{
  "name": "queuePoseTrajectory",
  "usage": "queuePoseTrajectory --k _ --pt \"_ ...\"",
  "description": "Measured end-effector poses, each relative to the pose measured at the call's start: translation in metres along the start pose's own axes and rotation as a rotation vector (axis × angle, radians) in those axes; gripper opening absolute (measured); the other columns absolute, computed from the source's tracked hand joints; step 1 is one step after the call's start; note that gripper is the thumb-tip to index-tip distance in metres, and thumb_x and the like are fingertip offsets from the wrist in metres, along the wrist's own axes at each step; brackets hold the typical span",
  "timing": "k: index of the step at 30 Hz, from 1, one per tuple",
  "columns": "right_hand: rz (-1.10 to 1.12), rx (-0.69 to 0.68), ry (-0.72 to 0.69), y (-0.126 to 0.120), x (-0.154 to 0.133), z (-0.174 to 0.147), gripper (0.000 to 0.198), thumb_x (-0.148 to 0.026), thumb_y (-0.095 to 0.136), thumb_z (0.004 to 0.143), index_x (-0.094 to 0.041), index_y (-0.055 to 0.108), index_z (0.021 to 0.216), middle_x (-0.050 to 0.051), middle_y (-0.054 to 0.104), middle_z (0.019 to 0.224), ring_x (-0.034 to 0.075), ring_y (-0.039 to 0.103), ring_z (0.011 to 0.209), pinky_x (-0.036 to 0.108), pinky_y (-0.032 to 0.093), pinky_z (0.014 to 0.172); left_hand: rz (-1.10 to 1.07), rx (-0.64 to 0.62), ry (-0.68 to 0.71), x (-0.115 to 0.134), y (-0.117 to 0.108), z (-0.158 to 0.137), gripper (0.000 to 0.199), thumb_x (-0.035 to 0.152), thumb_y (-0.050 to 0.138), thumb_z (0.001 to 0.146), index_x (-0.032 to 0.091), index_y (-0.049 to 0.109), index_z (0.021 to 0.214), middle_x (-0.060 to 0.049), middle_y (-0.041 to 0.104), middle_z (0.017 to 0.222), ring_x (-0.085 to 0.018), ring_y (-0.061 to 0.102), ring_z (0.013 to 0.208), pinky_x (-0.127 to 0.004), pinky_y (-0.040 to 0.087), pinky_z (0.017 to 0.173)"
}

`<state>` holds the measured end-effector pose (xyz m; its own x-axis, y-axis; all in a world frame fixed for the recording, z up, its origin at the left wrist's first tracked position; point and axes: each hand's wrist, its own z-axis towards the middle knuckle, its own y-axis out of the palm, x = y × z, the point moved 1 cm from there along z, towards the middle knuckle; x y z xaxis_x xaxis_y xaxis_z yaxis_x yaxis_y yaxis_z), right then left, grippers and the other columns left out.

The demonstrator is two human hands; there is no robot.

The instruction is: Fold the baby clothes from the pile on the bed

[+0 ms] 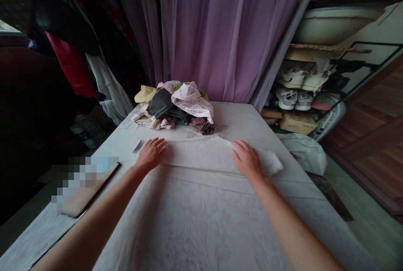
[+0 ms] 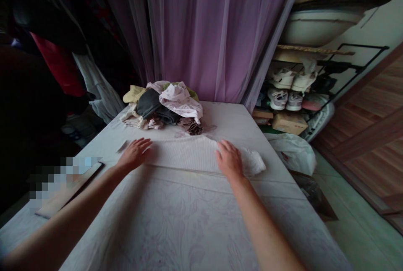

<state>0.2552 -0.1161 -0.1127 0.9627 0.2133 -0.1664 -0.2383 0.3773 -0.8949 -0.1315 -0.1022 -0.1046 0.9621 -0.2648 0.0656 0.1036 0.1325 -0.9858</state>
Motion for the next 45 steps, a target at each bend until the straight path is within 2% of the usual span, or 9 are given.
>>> queuePoseTrajectory --k 4,8,14,21,24,31,36,42,45 --pt "0.121 -0.232 -0.249 0.035 -0.083 0.018 0.046 -0.031 0.042 0.095 -0.02 0.052 0.139 0.01 0.048 0.147 0.023 0.041 0.135 0.04 0.033 0.111 0.003 -0.06 0.003 0.016 0.018 0.001 0.054 0.045 0.038 0.097 0.019 0.047 0.143 -0.009 0.043 0.152 -0.029 0.033 0.143 -0.048 0.027 0.116" --pt "0.099 -0.401 -0.313 0.055 -0.114 0.036 0.051 -0.041 0.039 0.098 -0.024 0.042 0.145 0.008 0.037 0.155 0.022 0.029 0.143 0.045 0.022 0.116 0.034 -0.085 -0.042 0.016 0.021 -0.001 0.059 0.05 0.035 0.097 0.02 0.039 0.148 -0.008 0.036 0.156 -0.03 0.025 0.146 -0.054 0.021 0.117" --pt "-0.056 -0.424 -0.027 0.059 -0.08 0.062 0.058 -0.049 0.03 0.099 -0.022 0.036 0.149 0.01 0.03 0.158 0.025 0.026 0.145 0.049 0.017 0.116 0.054 -0.133 -0.075 0.018 0.018 0.0 0.06 0.052 0.033 0.097 0.025 0.036 0.15 -0.005 0.032 0.158 -0.033 0.022 0.147 -0.065 0.017 0.113" --pt "-0.082 -0.396 -0.035 0.058 -0.075 0.053 0.055 -0.045 0.03 0.1 -0.021 0.037 0.148 0.01 0.03 0.158 0.025 0.025 0.145 0.049 0.015 0.117 0.043 -0.122 -0.074 0.019 0.02 -0.001 0.063 0.055 0.033 0.095 0.025 0.036 0.15 -0.006 0.032 0.158 -0.033 0.022 0.147 -0.065 0.016 0.114" --pt "-0.081 -0.376 -0.045 0.048 -0.073 0.051 0.05 -0.041 0.03 0.1 -0.021 0.043 0.144 0.009 0.037 0.155 0.024 0.032 0.141 0.045 0.022 0.114 0.043 -0.109 -0.067 0.019 0.019 -0.002 0.063 0.055 0.033 0.095 0.024 0.036 0.15 -0.006 0.032 0.158 -0.033 0.022 0.147 -0.065 0.016 0.114" --pt "-0.086 -0.4 0.201 0.032 -0.062 0.089 0.04 -0.036 0.044 0.095 -0.02 0.056 0.129 0.014 0.063 0.127 0.026 0.057 0.117 0.039 0.042 0.094 0.046 -0.097 -0.074 0.021 0.016 -0.003 0.061 0.053 0.034 0.096 0.024 0.037 0.149 -0.006 0.034 0.157 -0.032 0.025 0.146 -0.063 0.017 0.115" --pt "-0.055 -0.379 0.157 0.029 -0.061 0.091 0.029 -0.025 0.053 0.088 -0.023 0.067 0.113 0.009 0.067 0.117 0.022 0.06 0.107 0.031 0.043 0.088 0.026 -0.073 -0.066 0.021 0.016 -0.004 0.059 0.052 0.035 0.096 0.026 0.039 0.148 -0.007 0.036 0.156 -0.032 0.027 0.145 -0.063 0.019 0.114" --pt "-0.007 -0.33 -0.094 0.015 -0.054 0.052 0.029 -0.013 0.05 0.084 -0.023 0.071 0.101 0.006 0.065 0.117 0.02 0.054 0.112 0.031 0.037 0.094 0.013 -0.047 -0.058 0.018 0.02 -0.004 0.059 0.053 0.035 0.095 0.026 0.04 0.148 -0.007 0.037 0.155 -0.032 0.028 0.145 -0.063 0.018 0.114" --pt "-0.039 -0.361 -0.124 0.011 -0.05 0.041 0.03 -0.014 0.048 0.086 -0.023 0.072 0.1 0.006 0.068 0.112 0.02 0.056 0.108 0.032 0.038 0.092 0.003 -0.045 -0.062 0.017 0.022 -0.004 0.06 0.053 0.036 0.095 0.026 0.04 0.148 -0.006 0.037 0.155 -0.032 0.028 0.145 -0.062 0.018 0.115"
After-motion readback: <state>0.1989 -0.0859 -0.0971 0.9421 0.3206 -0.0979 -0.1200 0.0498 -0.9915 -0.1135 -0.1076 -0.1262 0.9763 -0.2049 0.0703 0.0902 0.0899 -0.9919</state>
